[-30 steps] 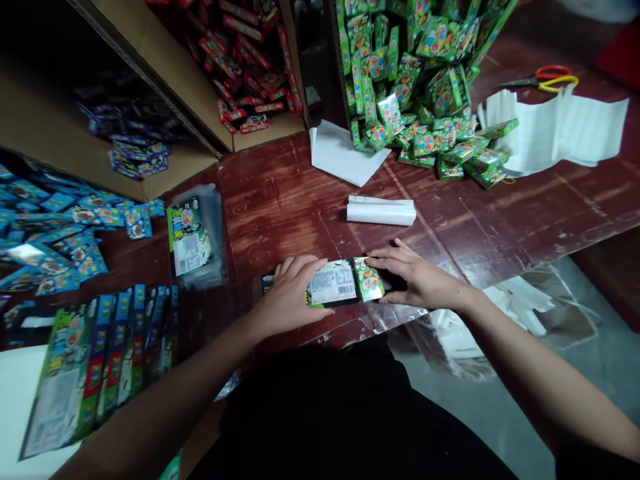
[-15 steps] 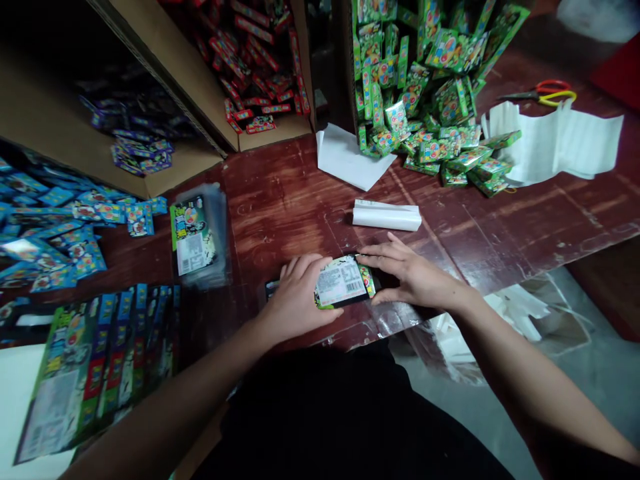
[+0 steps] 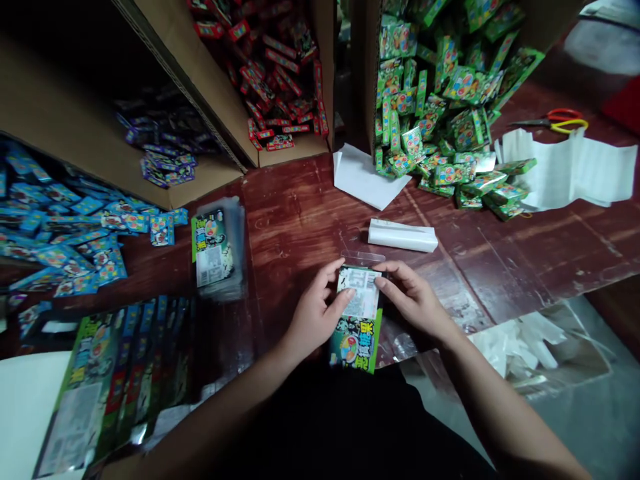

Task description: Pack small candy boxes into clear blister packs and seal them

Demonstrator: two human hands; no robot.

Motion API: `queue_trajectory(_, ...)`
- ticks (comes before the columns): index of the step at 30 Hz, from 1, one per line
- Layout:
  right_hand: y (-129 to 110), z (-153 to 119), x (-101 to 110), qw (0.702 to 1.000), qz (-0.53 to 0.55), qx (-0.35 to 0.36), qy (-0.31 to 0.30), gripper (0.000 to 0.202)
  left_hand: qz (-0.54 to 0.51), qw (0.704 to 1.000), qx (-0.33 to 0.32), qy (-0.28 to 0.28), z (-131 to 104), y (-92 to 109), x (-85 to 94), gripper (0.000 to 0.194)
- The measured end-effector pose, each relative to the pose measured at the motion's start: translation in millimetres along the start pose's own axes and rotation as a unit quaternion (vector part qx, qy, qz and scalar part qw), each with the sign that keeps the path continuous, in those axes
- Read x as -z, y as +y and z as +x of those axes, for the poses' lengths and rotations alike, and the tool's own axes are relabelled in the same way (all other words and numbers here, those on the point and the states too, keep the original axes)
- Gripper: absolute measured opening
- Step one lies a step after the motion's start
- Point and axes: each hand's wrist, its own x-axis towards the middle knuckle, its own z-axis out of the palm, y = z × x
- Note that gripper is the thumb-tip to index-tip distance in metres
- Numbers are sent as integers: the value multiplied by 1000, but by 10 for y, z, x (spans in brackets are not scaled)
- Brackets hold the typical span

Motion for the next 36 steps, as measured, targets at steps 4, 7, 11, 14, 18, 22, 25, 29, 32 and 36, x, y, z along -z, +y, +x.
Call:
queue_trajectory(4, -5, -57, -149, 991, 101, -21, 82, 38, -66, 998, 13, -5, 68, -48, 169, 39)
queue_trajectory(7, -19, -94, -243, 983, 129, -47, 125, 36, -49, 999, 2, 10, 134, -51, 246, 23)
queue_trajectory(11, -54, -44, -206, 994, 63, -49, 74, 27, -36, 998, -14, 46, 219, -43, 260, 14)
queue_trajectory(14, -66, 20, -134, 998, 35, 3, 51, 21, -78, 995, 4, 64, 285, -20, 238, 15)
queue_trajectory(18, -67, 64, -68, 997, 48, -3, 66, 31, -47, 998, 21, 19, 382, 66, 269, 25)
queue_trajectory(22, -135, 127, -1, 998, 34, -41, 32, 16, 29, 998, 13, -50, 463, 175, 330, 15)
queue_trajectory(25, -214, 214, 29, 990, 67, -123, 30, 22, 15, 997, 48, -54, 524, 249, 330, 11)
queue_trajectory(29, -261, 309, 66, 967, 140, -211, 18, 30, 25, 995, 79, -54, 602, 325, 354, 13)
queue_trajectory(32, -246, 304, 112, 966, 136, -220, -24, 30, 51, 991, 62, -105, 618, 321, 435, 18)
queue_trajectory(36, -257, 267, 199, 978, 93, -167, -85, 28, 42, 988, 34, -142, 615, 229, 513, 18)
